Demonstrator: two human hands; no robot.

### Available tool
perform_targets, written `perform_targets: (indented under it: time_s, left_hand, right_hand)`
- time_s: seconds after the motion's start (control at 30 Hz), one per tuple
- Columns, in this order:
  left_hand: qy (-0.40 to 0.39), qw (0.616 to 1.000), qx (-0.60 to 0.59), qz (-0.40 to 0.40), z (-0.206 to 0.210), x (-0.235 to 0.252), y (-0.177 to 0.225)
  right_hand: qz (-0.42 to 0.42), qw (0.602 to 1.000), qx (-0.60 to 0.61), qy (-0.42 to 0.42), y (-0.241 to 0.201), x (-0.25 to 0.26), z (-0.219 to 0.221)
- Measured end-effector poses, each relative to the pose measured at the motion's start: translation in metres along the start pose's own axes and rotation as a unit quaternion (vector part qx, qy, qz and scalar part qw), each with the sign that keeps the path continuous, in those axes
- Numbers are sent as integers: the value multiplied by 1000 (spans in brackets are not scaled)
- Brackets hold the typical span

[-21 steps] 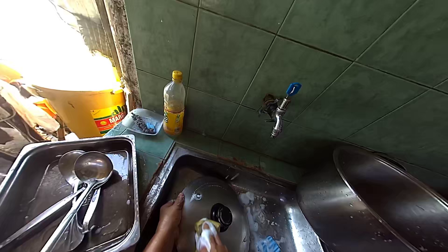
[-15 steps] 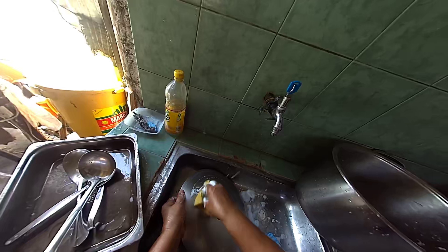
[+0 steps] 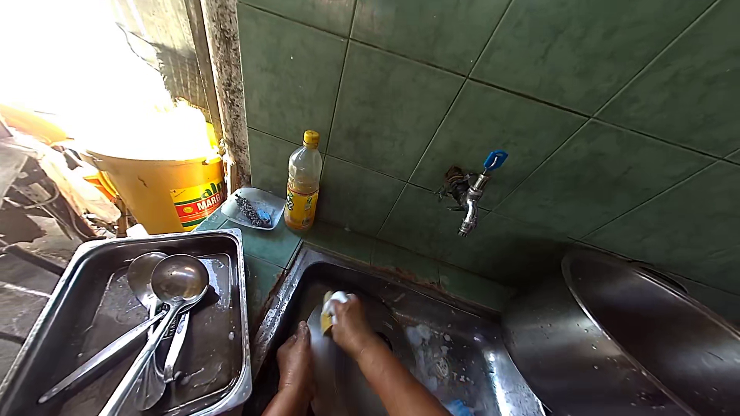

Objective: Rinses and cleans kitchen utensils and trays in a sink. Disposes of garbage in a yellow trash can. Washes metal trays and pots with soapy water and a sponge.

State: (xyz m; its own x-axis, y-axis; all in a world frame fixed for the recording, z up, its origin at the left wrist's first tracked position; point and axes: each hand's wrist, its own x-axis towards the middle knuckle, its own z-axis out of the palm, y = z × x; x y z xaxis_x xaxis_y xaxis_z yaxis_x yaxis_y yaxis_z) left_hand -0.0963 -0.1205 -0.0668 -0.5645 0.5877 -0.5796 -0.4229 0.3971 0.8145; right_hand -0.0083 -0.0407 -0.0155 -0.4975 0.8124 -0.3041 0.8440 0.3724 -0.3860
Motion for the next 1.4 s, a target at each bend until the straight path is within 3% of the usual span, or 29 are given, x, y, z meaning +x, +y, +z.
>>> perform_targets:
  time_s: [0.07,0.13,0.2,0.37,0.5,0.63,0.7,0.77,0.9,1.03,1.13,1.27,1.4]
  left_hand:
    - [-6,998,-63,-25,-1,0,4]
    - [-39,990,-127,-42,-3,3,4]
    - [-54,991,-109,-52,-5,6,3]
    - [-51,997,-14,-62,-7,9,5]
    - [-35,998,-15,-60,-5,9,4]
    - [-19,999,4,-42,-2,4,1]
    - [-7,999,6,-37,-3,-1,2]
    - [0,1000,5,-29,-4,-2,3]
    - [-6,1000,9,-25,-5,1,3]
    - [-16,1000,7,-11,-4,3,2]
    - [-7,1000,10,17,-2,5,-1]
    - [11,998,40,41,2,4,-2]
    - [14,998,45,40,1,4,-1]
  right_hand:
    - [-116,992,34,48,-10,-23,27]
    - [-224,960,70,151,-4,-55,60]
    - [-262,938,88,210,11,-92,84]
    - [-185,939,105,270,85,-155,107]
    - [-34,949,78,304,138,-141,84]
    - [121,964,80,221,153,-94,48]
    - [157,970,72,169,143,-85,38]
    - [138,972,88,169,123,-99,45]
    - [-6,955,89,284,77,-150,91]
    - [-60,961,16,268,31,-161,104]
    - [-37,979,-25,197,11,-132,80]
    - [66,996,-53,4,-15,-78,20]
    - [142,988,-55,-16,-8,-29,-16]
